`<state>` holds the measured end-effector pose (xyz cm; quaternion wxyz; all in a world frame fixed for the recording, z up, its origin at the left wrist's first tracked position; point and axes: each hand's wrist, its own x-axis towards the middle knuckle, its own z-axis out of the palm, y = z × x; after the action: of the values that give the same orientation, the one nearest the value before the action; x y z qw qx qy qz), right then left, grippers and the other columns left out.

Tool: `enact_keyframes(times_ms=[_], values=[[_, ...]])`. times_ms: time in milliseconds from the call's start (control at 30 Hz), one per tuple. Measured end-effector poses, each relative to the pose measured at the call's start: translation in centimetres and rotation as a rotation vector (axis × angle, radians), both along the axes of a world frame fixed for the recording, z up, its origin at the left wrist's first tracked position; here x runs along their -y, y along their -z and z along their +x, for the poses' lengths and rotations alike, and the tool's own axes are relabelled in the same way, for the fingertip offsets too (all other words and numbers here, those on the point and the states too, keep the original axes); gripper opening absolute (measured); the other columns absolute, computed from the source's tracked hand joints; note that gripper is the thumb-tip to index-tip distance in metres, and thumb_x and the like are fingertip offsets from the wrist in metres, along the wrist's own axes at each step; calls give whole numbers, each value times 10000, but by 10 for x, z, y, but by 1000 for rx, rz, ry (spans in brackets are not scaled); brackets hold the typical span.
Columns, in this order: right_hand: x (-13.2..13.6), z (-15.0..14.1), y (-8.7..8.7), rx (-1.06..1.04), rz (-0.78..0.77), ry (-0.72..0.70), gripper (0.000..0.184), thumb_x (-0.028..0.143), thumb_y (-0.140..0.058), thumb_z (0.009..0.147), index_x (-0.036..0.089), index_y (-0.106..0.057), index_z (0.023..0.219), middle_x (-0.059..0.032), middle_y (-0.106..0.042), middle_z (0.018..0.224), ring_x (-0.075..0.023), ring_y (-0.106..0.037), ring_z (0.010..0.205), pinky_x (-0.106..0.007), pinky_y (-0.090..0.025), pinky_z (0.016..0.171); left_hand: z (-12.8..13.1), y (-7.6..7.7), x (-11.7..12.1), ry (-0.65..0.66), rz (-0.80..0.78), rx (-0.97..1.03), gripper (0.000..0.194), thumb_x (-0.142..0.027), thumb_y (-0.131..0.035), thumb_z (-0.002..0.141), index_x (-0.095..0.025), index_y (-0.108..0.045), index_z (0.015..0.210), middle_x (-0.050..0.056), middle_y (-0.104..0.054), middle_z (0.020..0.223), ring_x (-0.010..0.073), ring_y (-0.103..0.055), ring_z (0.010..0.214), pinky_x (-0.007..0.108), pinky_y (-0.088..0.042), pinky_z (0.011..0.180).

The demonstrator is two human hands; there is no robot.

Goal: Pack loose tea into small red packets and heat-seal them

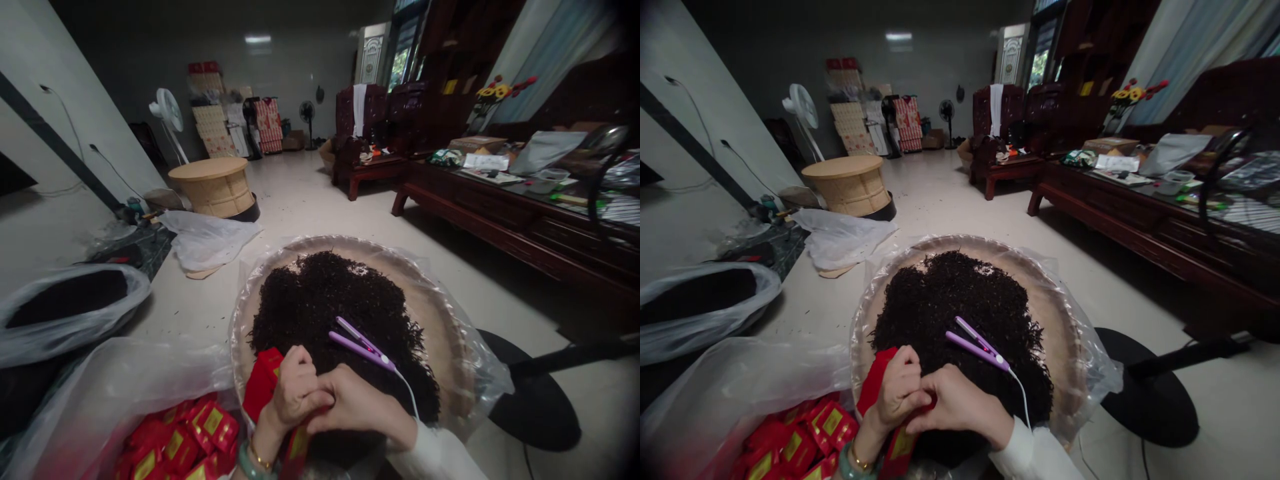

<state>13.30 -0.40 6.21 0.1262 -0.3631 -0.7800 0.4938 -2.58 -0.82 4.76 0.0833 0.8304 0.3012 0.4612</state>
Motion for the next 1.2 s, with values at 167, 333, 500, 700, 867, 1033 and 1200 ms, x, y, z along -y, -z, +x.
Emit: enact_keyframes(times_ms=[167, 333, 500, 700, 867, 1033, 1200], values=[[-7, 8, 6, 1, 176, -137, 431, 431, -646, 823, 103, -625, 545, 70, -385, 482, -61, -310, 490, -202, -275, 510, 5, -3, 1, 112, 27, -67, 559, -477, -319, 958, -195, -511, 514, -1, -407, 471, 170, -409, 609, 317, -344, 597], [-8, 14, 10, -90, 433, 47, 506, 440, -430, 957, 172, -552, 545, 39, -493, 501, -115, -377, 538, -304, -410, 749, -8, -15, -2, -46, -358, 23, 530, -655, -483, 816, -195, -642, 1026, 110, -669, 1005, 255, -563, 988, 388, -451, 857], [-5, 21, 11, -223, 345, 187, 337, 335, -407, 974, 206, -667, 803, -10, -670, 727, -174, -573, 769, -436, -326, 1027, -22, -11, 1, -132, -788, -155, 417, -382, -373, 955, -187, -688, 764, 3, -672, 685, 147, -604, 642, 229, -436, 619], [4, 9, 21, -234, -84, 57, 175, 327, -613, 814, 174, -685, 859, -6, -679, 802, -170, -568, 752, -283, -489, 729, -17, 5, 11, -159, -553, -282, 369, -267, -412, 941, -194, -691, 710, 6, -675, 616, 144, -610, 559, 227, -406, 545], [2, 6, 28, -225, -118, 113, 390, 441, -429, 919, 145, -682, 892, -52, -698, 869, -196, -602, 812, -335, -489, 807, -18, 21, 8, -247, -405, -269, 292, -216, -434, 930, -207, -697, 803, 16, -728, 699, 151, -668, 608, 235, -480, 576], [-10, 13, 25, -317, -227, 209, 583, 609, -385, 909, 147, -625, 1170, -116, -669, 1153, -255, -583, 1106, -433, -393, 1027, -24, 23, 7, -393, -147, -274, 366, -323, -559, 865, -192, -584, 1206, 118, -675, 1184, 280, -577, 1142, 443, -478, 921], [-23, 5, 28, -369, -315, 227, 744, 730, -338, 854, 142, -596, 1230, -128, -649, 1204, -258, -551, 1179, -460, -342, 1079, -8, 37, 15, -411, -129, -444, 665, -217, -680, 752, -186, -440, 1371, 146, -549, 1366, 340, -456, 1256, 501, -415, 943]])
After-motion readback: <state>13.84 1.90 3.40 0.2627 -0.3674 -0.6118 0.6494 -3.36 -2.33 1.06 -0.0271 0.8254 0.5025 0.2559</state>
